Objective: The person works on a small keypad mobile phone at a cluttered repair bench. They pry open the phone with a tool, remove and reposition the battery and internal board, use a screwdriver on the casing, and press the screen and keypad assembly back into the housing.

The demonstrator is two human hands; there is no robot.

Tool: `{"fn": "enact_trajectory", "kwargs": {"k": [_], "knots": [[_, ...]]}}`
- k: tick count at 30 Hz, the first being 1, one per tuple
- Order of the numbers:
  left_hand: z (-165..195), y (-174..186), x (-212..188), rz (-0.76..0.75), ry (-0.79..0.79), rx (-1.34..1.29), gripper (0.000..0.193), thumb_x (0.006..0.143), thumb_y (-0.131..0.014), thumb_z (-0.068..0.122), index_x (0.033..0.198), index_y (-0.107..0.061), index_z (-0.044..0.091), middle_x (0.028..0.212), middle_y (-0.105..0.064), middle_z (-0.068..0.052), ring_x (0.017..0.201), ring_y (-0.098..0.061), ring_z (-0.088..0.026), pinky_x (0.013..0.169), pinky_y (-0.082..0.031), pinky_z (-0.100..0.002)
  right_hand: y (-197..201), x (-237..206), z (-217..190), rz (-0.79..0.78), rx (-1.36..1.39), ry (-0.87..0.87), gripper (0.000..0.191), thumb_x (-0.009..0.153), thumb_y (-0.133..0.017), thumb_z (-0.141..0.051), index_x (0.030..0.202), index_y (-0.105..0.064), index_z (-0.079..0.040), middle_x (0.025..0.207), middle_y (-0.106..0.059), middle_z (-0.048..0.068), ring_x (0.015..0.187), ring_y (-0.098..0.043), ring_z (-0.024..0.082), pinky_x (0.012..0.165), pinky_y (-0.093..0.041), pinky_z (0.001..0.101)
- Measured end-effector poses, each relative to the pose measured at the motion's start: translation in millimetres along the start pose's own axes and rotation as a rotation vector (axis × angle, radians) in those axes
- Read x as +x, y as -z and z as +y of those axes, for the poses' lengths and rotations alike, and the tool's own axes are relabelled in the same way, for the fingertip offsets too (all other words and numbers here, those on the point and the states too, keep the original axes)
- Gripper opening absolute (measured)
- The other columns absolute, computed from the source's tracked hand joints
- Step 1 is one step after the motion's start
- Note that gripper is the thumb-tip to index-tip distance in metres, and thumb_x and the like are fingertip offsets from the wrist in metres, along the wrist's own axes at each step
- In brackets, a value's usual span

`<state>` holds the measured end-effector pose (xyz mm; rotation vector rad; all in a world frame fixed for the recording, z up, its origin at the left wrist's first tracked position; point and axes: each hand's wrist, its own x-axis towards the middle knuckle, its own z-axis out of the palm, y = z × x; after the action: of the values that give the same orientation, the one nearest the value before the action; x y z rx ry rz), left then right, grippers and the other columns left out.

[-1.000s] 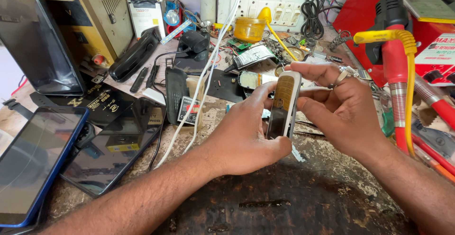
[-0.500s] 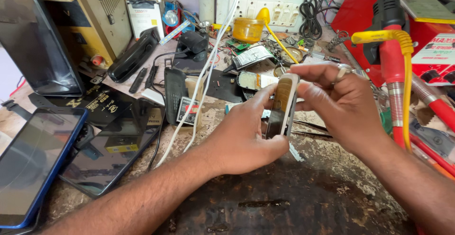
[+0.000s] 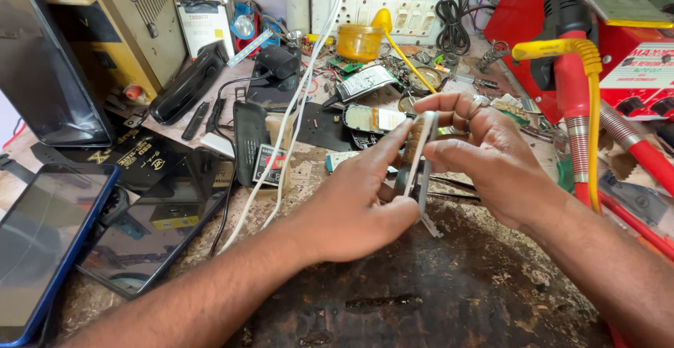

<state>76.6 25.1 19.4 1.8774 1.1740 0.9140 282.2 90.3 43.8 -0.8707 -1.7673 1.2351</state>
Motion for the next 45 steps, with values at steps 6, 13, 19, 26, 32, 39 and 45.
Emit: {"fn": "enact_trajectory", "kwargs": {"k": [6,13,19,26,32,39,45], "knots": [[-2,-5,-7,0.135,-0.226,0.22,0.084,0.085,-0.05,0.023,0.158,-0.024,-0.01,0.132,-0.055,-0.032,0.12,-0.058,-0.044,0.105,-0.045,-0.049,-4,-6,-4,-0.046,0.005,0.055,0.054,0.09,-0.053,-0.009,0.143,-0.057,0.0,0.112,-0.067,0.005,0.097,-0.062,0.009,0.088,-0.052,0.0272],[7,7,-3,0.138,-0.187,0.022,0.067,0.094,-0.043,0.02,0.159,-0.037,0.005,0.112,-0.067,-0.025,0.096,-0.067,-0.033,0.088,-0.054,-0.043,11,5,-12,0.036,-0.006,-0.123,0.056,0.088,-0.048,-0.015,0.142,-0.06,-0.005,0.111,-0.069,0.006,0.085,-0.065,0.013,0.08,-0.057,0.031],[5,15,5,0.111,-0.002,-0.352,0.053,0.094,-0.038,0.028,0.143,-0.046,0.009,0.108,-0.065,-0.007,0.061,-0.061,-0.012,0.051,-0.054,-0.031,39,10,-13,0.254,-0.67,0.064,0.057,0.09,-0.061,-0.029,0.144,-0.064,-0.013,0.11,-0.064,0.012,0.093,-0.063,0.022,0.08,-0.053,0.0399],[-10,13,11,0.03,-0.029,-0.582,0.048,0.103,-0.031,0.032,0.132,-0.056,0.003,0.109,-0.067,-0.009,0.067,-0.063,-0.013,0.056,-0.055,-0.031,50,14,-4,0.296,-1.548,-0.151,0.058,0.088,-0.066,-0.048,0.139,-0.068,-0.021,0.116,-0.071,0.022,0.106,-0.068,0.038,0.094,-0.052,0.0519],[-19,11,16,0.029,0.035,-0.684,0.049,0.102,-0.038,0.03,0.147,-0.047,0.013,0.117,-0.063,-0.008,0.081,-0.066,-0.015,0.072,-0.059,-0.034,42,6,-18,0.369,-1.433,-0.213,0.05,0.095,-0.068,-0.05,0.135,-0.072,-0.02,0.109,-0.077,0.014,0.096,-0.075,0.03,0.086,-0.058,0.0484],[-27,12,25,-0.027,-0.043,-0.89,0.061,0.105,-0.049,0.032,0.163,-0.032,0.019,0.137,-0.058,-0.009,0.111,-0.063,-0.015,0.097,-0.058,-0.04,-2,-15,-11,0.069,-0.844,0.482,0.04,0.081,-0.087,-0.031,0.115,-0.073,-0.014,0.111,-0.079,0.002,0.092,-0.077,0.012,0.083,-0.062,0.0286],[-18,10,16,-0.064,-0.021,-0.805,0.087,0.1,-0.052,0.035,0.164,0.008,0.035,0.143,-0.056,-0.011,0.118,-0.065,-0.024,0.096,-0.056,-0.044,-13,-24,-10,0.055,-0.821,0.7,0.045,0.082,-0.085,-0.023,0.117,-0.06,-0.008,0.113,-0.071,0.004,0.106,-0.074,0.014,0.092,-0.058,0.0309]]}}
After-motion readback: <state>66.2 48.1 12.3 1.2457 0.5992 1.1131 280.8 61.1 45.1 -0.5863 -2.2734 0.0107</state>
